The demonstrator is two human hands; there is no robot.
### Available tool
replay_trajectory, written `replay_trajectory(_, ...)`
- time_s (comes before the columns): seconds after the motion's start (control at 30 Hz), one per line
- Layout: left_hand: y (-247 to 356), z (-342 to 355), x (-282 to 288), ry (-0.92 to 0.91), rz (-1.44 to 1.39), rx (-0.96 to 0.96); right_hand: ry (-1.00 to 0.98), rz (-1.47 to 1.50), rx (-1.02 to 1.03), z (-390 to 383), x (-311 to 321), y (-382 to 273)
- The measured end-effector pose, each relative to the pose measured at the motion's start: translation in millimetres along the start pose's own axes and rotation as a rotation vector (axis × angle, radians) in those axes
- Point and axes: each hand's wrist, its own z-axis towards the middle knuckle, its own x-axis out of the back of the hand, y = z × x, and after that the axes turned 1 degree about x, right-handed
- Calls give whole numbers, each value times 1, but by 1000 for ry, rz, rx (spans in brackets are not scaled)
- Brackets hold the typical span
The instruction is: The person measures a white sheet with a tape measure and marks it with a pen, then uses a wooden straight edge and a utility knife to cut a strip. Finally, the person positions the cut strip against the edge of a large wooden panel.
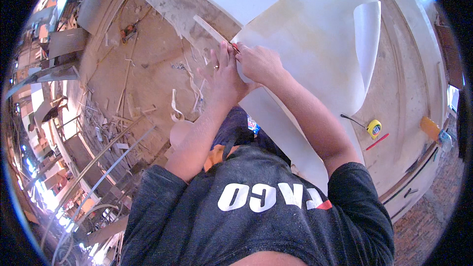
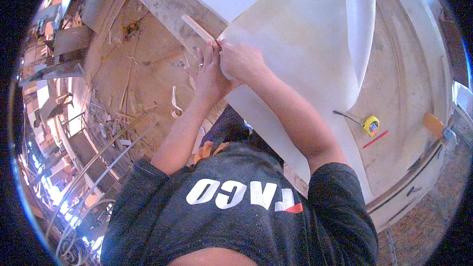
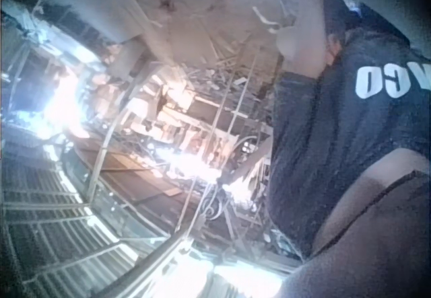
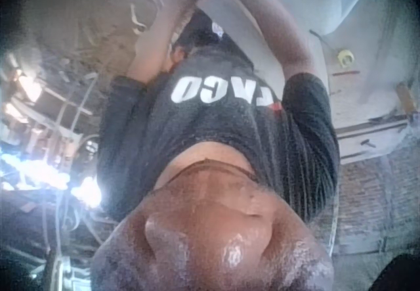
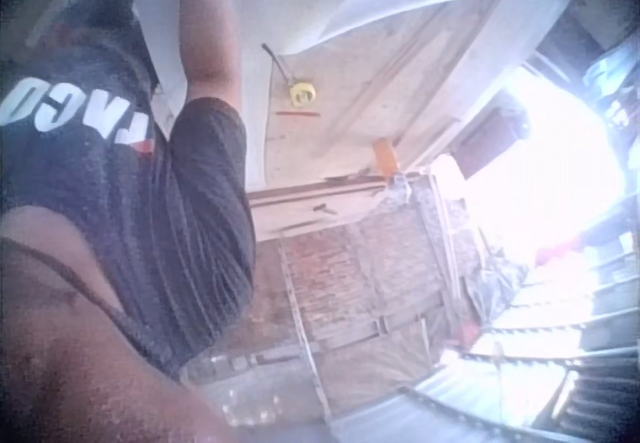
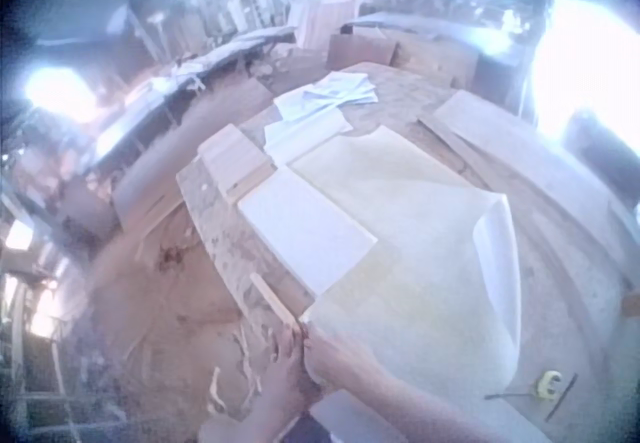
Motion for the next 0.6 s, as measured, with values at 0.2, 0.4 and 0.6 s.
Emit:
replay_trajectory(0.2, 1, -2, 2, 4, -37, 14, -40, -49, 5, -4, 3, 2)
replay_trajectory(0.4, 9, 0, 10, -88, 77, 64, -102, -64, 1, -36, 12, 14)
replay_trajectory(0.6, 4, 1, -4, -14, 36, 38, -132, -85, -32, -77, 7, 32)
